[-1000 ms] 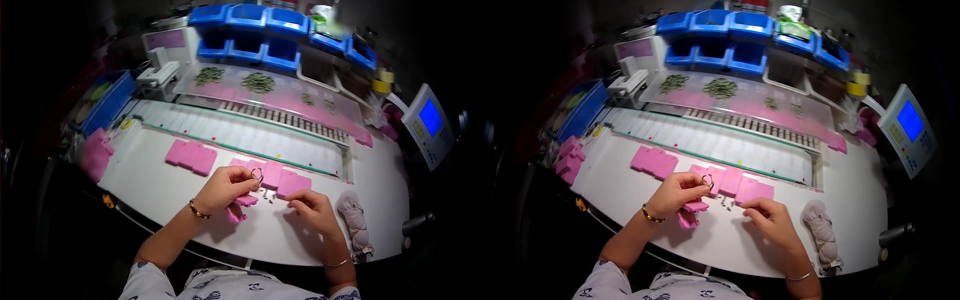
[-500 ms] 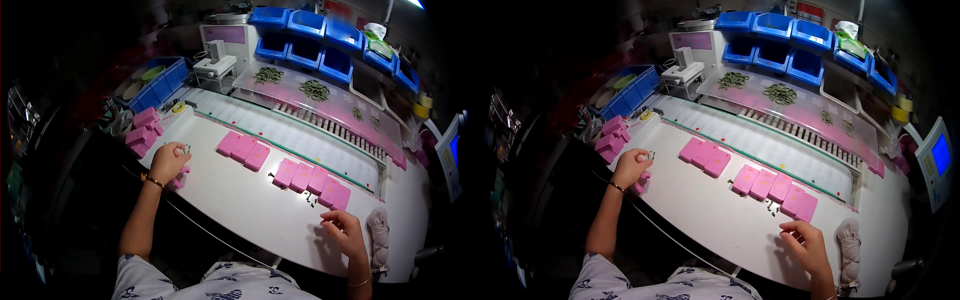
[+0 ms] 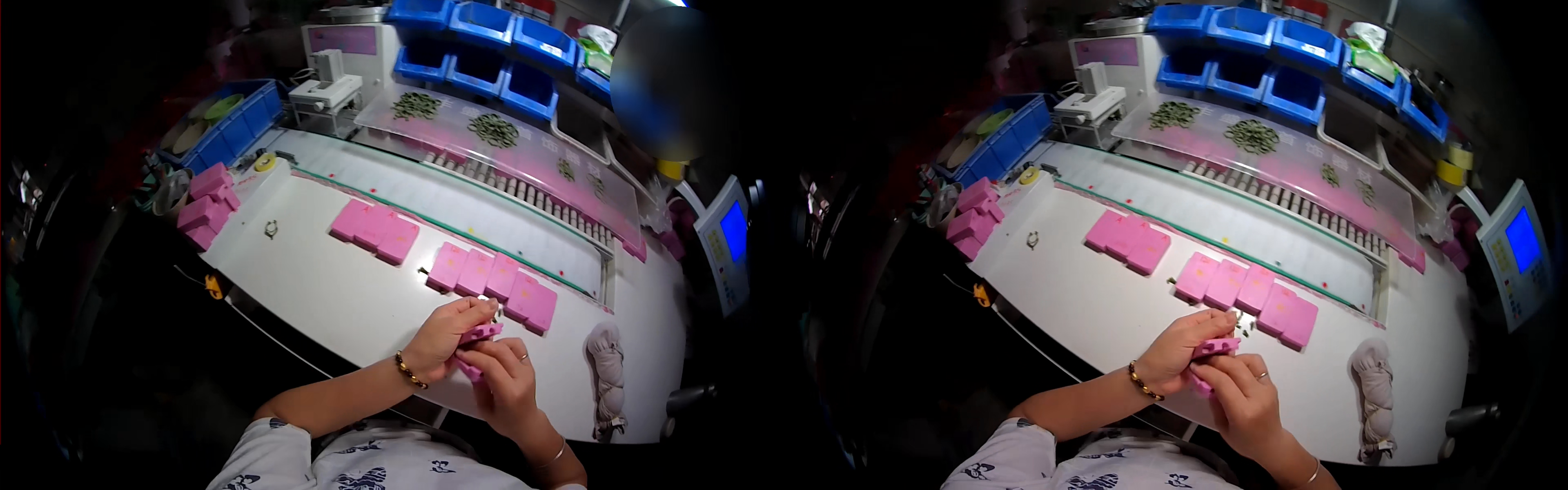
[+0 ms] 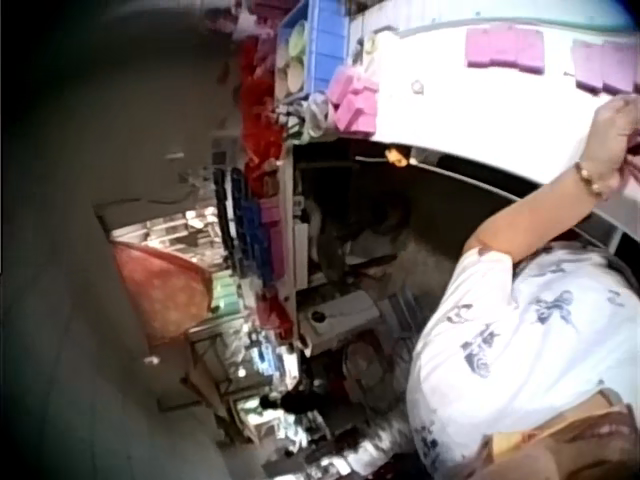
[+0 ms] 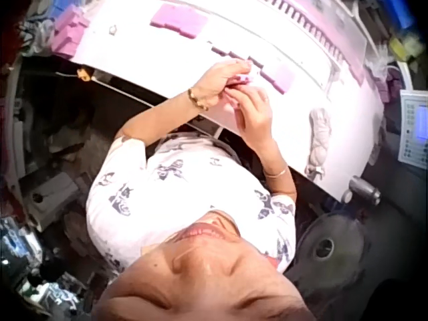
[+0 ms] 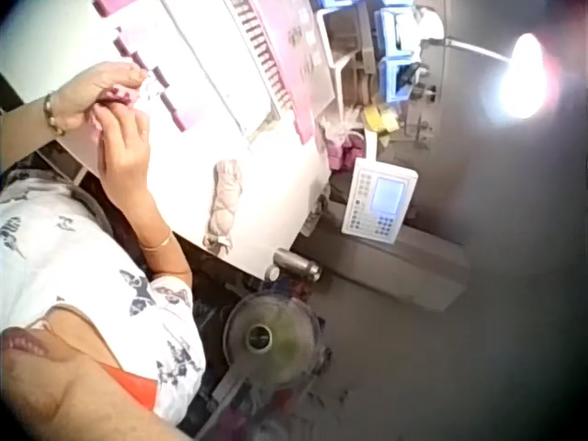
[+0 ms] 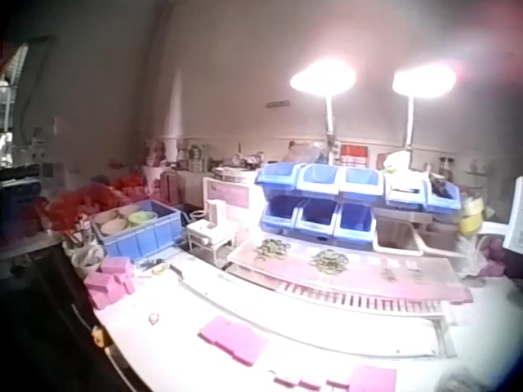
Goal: The person picks up a small pink wax block, inserts a metal wick through a central hole, and places the completed item back on the workspace before repeating the process with another wax block.
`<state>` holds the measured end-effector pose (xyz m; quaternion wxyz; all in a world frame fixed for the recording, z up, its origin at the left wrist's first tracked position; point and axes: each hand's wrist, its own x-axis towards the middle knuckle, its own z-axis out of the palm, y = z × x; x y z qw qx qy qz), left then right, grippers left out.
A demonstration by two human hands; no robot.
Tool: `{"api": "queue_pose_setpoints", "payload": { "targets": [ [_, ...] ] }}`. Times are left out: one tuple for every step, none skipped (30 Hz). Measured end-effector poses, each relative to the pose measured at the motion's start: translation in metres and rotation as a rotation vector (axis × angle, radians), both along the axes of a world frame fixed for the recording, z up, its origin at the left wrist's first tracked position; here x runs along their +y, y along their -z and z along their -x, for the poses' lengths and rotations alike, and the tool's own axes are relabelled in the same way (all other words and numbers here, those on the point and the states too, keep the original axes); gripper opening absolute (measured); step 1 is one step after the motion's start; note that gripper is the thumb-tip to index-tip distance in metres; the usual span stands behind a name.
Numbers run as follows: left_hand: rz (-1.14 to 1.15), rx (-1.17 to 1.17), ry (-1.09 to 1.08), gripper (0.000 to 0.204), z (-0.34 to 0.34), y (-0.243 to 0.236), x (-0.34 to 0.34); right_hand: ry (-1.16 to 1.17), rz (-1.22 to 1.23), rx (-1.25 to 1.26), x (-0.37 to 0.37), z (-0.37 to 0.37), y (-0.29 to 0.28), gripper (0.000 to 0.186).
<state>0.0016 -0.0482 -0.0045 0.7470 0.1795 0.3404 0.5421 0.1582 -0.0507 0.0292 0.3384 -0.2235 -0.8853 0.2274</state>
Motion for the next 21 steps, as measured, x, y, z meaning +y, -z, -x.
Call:
{"api": "queue_pose_setpoints", "payload": {
  "targets": [
    [-0.017,-0.069,0.017,0.023,-0.006,0.003,0.003,0.035,-0.122,-0.053,0.005,-0.006,0.004,0.040],
    [-0.032,-0.138,0.033,0.027,-0.012,0.006,0.005,0.049,-0.111,-0.007,0.009,-0.008,0.006,0.042],
    [-0.028,-0.148,0.061,0.027,-0.015,0.006,0.005,0.077,-0.109,-0.018,0.013,-0.011,0.004,0.042],
    [-0.072,-0.166,0.102,0.032,-0.015,0.004,0.004,0.099,-0.136,-0.006,0.018,-0.014,0.002,0.041],
    [-0.115,-0.184,0.140,0.037,-0.017,0.002,0.002,0.119,-0.163,0.008,0.022,-0.018,0.000,0.041],
    [-0.127,-0.142,0.161,0.045,-0.019,0.000,0.001,0.155,-0.195,0.006,0.024,-0.019,-0.002,0.039],
    [-0.126,-0.147,0.183,0.045,-0.019,-0.001,0.003,0.177,-0.194,0.001,0.025,-0.021,-0.001,0.039],
    [-0.057,-0.095,0.221,0.046,-0.018,-0.002,0.007,0.175,-0.234,-0.012,0.026,-0.023,0.002,0.038],
    [0.011,-0.036,0.246,0.047,-0.016,-0.004,0.009,0.160,-0.274,-0.018,0.026,-0.022,0.004,0.038],
    [0.001,-0.004,0.141,0.056,-0.020,0.000,0.014,0.160,-0.269,-0.043,0.021,-0.016,0.001,0.039],
    [0.002,0.001,0.146,0.056,-0.019,0.001,0.017,0.177,-0.326,-0.059,0.017,-0.013,0.006,0.042],
    [0.016,-0.072,0.157,0.061,-0.016,0.001,0.022,0.186,-0.394,-0.081,0.014,-0.010,0.010,0.041],
    [0.031,-0.145,0.168,0.066,-0.015,-0.001,0.026,0.195,-0.461,-0.104,0.012,-0.010,0.013,0.041],
    [0.121,-0.148,0.103,0.075,-0.020,-0.005,0.029,0.205,-0.460,-0.103,0.008,-0.012,0.014,0.041],
    [0.121,-0.145,0.110,0.075,-0.021,-0.004,0.031,0.180,-0.481,-0.152,0.004,-0.016,0.015,0.039],
    [0.104,-0.157,0.133,0.076,-0.020,-0.003,0.033,0.155,-0.500,-0.201,0.002,-0.019,0.015,0.038],
    [0.087,-0.169,0.158,0.078,-0.020,-0.002,0.034,0.165,-0.500,-0.204,0.003,-0.023,0.014,0.038],
    [0.098,-0.111,0.136,0.079,-0.024,-0.005,0.036,0.114,-0.499,-0.178,0.004,-0.031,0.013,0.037],
    [0.101,-0.108,0.135,0.079,-0.022,-0.007,0.037,0.058,-0.499,-0.149,0.006,-0.038,0.013,0.037],
    [0.087,-0.092,0.145,0.076,-0.020,-0.009,0.038,0.122,-0.514,-0.209,0.008,-0.052,0.016,0.036],
    [0.069,-0.078,0.164,0.074,-0.020,-0.010,0.039,0.195,-0.532,-0.273,0.011,-0.072,0.018,0.035]
  ]
}}
